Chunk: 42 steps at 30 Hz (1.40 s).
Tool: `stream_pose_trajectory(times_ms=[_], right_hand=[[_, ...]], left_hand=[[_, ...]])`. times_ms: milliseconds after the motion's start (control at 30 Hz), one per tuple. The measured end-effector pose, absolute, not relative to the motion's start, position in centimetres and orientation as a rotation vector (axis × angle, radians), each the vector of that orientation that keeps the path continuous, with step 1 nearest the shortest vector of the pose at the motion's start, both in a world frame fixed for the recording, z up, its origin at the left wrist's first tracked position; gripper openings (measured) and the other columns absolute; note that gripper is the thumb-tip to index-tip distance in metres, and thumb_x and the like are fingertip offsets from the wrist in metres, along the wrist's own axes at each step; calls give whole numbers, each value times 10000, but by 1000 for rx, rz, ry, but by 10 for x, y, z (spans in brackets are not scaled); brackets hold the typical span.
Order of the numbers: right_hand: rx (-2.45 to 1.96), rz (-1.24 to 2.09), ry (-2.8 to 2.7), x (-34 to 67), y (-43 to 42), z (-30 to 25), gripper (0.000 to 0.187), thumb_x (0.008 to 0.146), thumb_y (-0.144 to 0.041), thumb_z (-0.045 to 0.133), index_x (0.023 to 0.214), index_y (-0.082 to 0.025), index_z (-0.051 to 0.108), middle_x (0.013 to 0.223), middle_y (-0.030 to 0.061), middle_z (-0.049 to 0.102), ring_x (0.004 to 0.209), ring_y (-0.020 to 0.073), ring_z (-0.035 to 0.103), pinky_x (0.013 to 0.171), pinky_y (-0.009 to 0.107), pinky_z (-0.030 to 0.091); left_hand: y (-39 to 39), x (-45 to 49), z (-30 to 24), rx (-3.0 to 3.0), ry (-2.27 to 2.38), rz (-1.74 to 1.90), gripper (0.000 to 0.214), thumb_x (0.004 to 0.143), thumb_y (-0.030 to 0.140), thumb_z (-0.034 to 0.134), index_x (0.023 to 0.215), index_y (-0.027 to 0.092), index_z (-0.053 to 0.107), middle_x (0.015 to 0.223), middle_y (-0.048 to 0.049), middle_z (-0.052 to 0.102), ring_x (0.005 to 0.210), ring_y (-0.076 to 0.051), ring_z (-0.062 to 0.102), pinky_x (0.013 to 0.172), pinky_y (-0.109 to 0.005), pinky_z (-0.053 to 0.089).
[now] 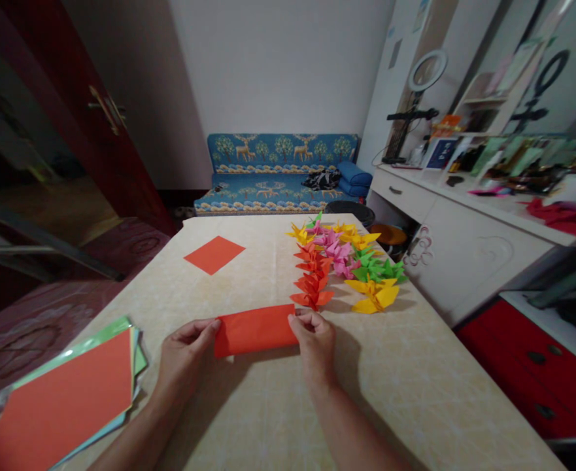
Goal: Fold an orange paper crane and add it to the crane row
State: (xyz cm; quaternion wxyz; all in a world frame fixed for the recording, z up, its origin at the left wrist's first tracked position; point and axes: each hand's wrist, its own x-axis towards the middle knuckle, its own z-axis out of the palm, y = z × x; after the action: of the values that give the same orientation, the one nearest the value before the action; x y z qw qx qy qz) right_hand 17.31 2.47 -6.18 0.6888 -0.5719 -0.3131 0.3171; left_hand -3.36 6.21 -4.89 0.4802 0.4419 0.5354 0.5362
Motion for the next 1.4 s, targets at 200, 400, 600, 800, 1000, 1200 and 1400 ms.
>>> stream_pose_trajectory(times_ms=[200, 400, 600, 800, 1000, 1200, 1400], right_hand=[[-1290, 707, -732, 171, 24, -60, 184, 625, -299, 703, 555, -169, 592, 652, 22, 626, 761, 193, 583, 686, 266, 426], [-1297, 727, -735, 170, 24, -64, 200, 644, -289, 697, 551, -171, 565, 608, 2, 591, 710, 171, 561, 630, 249, 404], [-1381, 703, -755, 171, 25, -63, 197, 632, -285, 687, 563, -172, 540, 566, -16, 562, 581, 137, 531, 567, 243, 417], [-1451, 579, -943, 175, 29, -68, 144, 598, -206, 628, 619, -199, 486, 550, -37, 545, 518, 132, 543, 497, 221, 417], [-1681, 318, -1351, 179, 30, -80, 111, 651, -106, 528, 705, -203, 529, 589, -28, 573, 547, 125, 567, 509, 197, 397], [-1950, 140, -1514, 174, 29, -64, 193, 664, -62, 544, 793, -206, 553, 615, -20, 619, 562, 131, 582, 514, 206, 341], [-2111, 83, -1573, 170, 24, -55, 136, 716, -125, 570, 808, -224, 557, 699, 1, 645, 647, 171, 582, 560, 254, 333]], left_hand=[[62, -34, -48, 1104, 1359, 1307, 227, 639, 351, 731, 698, 132, 713, 624, -28, 699, 556, -133, 609, 498, -186, 465], [62, -34, -51, 1116, 1363, 1327, 192, 649, 318, 713, 661, 133, 663, 610, -8, 673, 542, -105, 580, 496, -166, 448], [63, -32, -48, 1095, 1339, 1329, 258, 624, 304, 719, 767, 171, 551, 568, 35, 636, 481, -93, 555, 452, -158, 400], [66, -44, -49, 1417, 1420, 1098, 314, 673, 335, 674, 907, 190, 523, 601, 16, 670, 517, -133, 591, 480, -192, 408], [66, -48, -55, 1954, 1483, 866, 201, 749, 233, 546, 943, 196, 586, 633, 19, 674, 542, -145, 600, 523, -224, 401], [65, -43, -56, 2251, 1622, 740, 230, 776, 145, 491, 959, 199, 619, 780, -23, 707, 737, -184, 648, 684, -269, 438], [57, -37, -50, 2518, 1605, 591, 217, 852, 120, 417, 864, 185, 624, 852, -51, 644, 765, -188, 586, 764, -324, 403]])
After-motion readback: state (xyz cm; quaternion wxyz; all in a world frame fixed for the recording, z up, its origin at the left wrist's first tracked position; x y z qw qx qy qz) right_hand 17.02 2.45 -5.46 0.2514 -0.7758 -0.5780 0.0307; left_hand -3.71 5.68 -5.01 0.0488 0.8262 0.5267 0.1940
